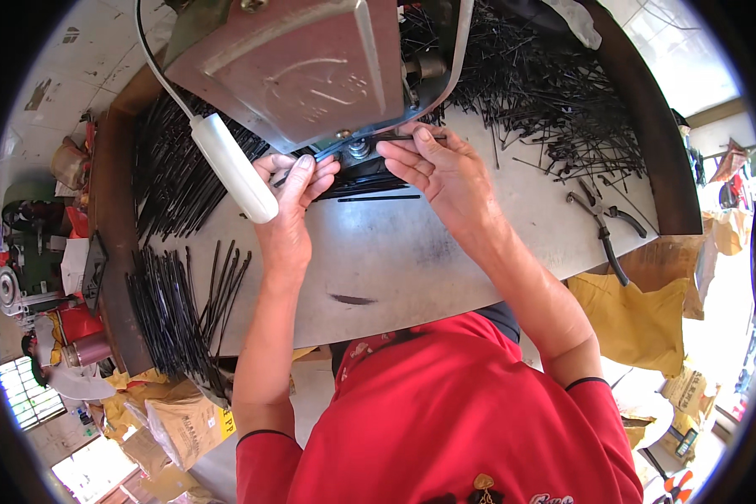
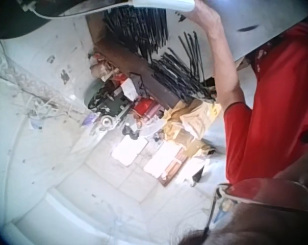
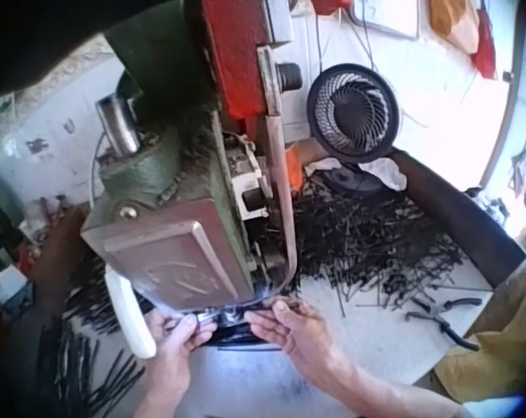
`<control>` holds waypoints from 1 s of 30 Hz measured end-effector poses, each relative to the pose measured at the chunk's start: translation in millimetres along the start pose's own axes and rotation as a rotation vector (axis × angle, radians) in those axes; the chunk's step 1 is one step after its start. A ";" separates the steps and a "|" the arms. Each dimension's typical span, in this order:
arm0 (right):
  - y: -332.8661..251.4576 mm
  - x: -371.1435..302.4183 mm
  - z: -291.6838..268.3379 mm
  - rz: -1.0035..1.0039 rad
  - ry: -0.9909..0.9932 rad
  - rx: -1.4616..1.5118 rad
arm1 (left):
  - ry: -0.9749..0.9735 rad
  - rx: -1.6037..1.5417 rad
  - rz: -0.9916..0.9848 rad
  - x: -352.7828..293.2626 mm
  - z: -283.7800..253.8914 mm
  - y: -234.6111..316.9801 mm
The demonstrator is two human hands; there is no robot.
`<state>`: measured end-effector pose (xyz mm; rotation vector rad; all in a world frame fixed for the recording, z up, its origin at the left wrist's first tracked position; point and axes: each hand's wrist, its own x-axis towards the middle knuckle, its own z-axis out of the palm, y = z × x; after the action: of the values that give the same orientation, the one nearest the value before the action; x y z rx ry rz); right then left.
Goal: The person repeatedly picks up thin black metal rods and bends them into a U-shape using a manual bending machine. The person also uses pliers to adjust the rods after bending. The bent rods are placed on the table surface.
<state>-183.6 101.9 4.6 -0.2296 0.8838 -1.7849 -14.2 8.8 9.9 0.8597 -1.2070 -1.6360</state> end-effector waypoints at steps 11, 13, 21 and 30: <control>5.0 -2.2 -1.4 -0.090 -0.011 -0.049 | 0.001 -0.037 -0.081 -0.8 4.1 -5.6; -1.4 -3.0 4.4 -0.108 -0.011 -0.153 | -0.015 -0.077 -0.162 5.2 -2.1 -6.2; -26.8 12.6 -7.5 0.181 -0.047 -0.173 | -0.023 0.140 -0.207 14.0 0.2 16.6; -20.2 9.8 0.5 0.056 -0.053 -0.011 | 0.159 -0.084 -0.223 15.5 0.2 2.5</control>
<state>-202.2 95.9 15.8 -0.2561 0.8540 -1.7154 -19.2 -6.0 12.0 1.0803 -0.9530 -1.7447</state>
